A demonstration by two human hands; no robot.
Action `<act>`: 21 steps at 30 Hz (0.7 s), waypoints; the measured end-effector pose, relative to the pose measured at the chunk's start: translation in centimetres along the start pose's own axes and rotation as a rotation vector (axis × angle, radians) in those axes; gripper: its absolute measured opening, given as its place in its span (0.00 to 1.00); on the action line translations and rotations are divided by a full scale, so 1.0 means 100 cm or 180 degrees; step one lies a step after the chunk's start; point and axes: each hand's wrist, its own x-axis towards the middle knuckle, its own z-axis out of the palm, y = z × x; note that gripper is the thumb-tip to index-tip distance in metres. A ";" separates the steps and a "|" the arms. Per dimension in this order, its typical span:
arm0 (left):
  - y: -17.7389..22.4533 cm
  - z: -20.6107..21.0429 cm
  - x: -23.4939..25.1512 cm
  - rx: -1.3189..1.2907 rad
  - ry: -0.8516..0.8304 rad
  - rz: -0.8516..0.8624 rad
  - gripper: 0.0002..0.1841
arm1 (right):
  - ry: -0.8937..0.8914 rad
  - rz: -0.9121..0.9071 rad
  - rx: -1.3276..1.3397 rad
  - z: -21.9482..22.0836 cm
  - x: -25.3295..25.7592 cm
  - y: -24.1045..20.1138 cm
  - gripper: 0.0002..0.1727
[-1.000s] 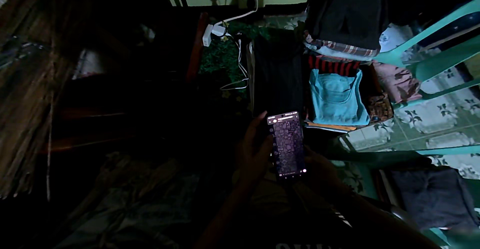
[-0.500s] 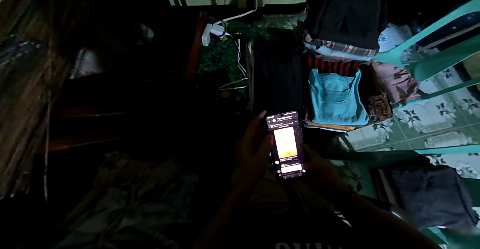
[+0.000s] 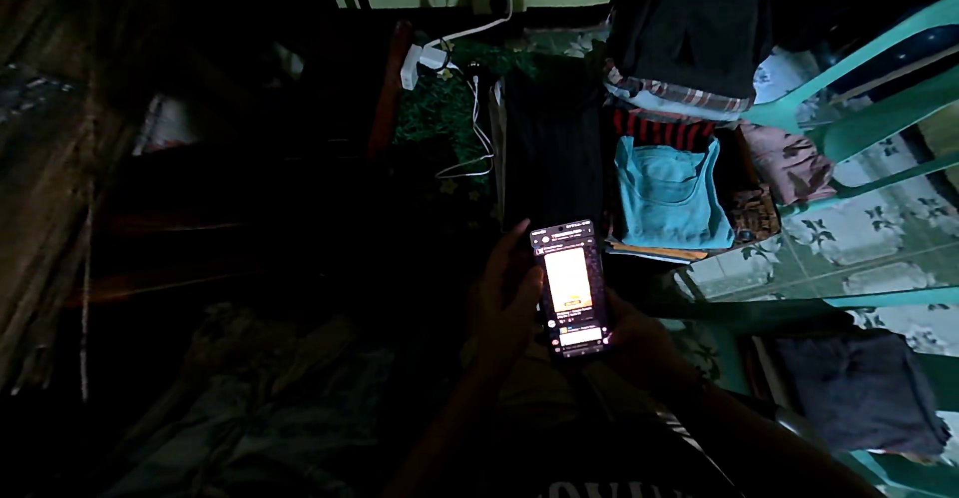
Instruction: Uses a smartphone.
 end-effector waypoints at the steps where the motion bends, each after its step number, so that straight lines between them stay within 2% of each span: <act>1: 0.000 0.000 0.000 -0.0047 0.0001 0.0022 0.27 | -0.0031 0.0020 -0.0005 -0.001 0.000 0.000 0.38; 10: 0.002 0.000 0.000 -0.0099 -0.0051 0.0033 0.28 | -0.0136 0.0065 0.0030 -0.002 0.002 -0.001 0.39; 21: 0.001 0.000 0.000 -0.0156 -0.0041 0.0025 0.28 | 0.0028 0.0196 -0.0050 0.000 0.005 -0.002 0.42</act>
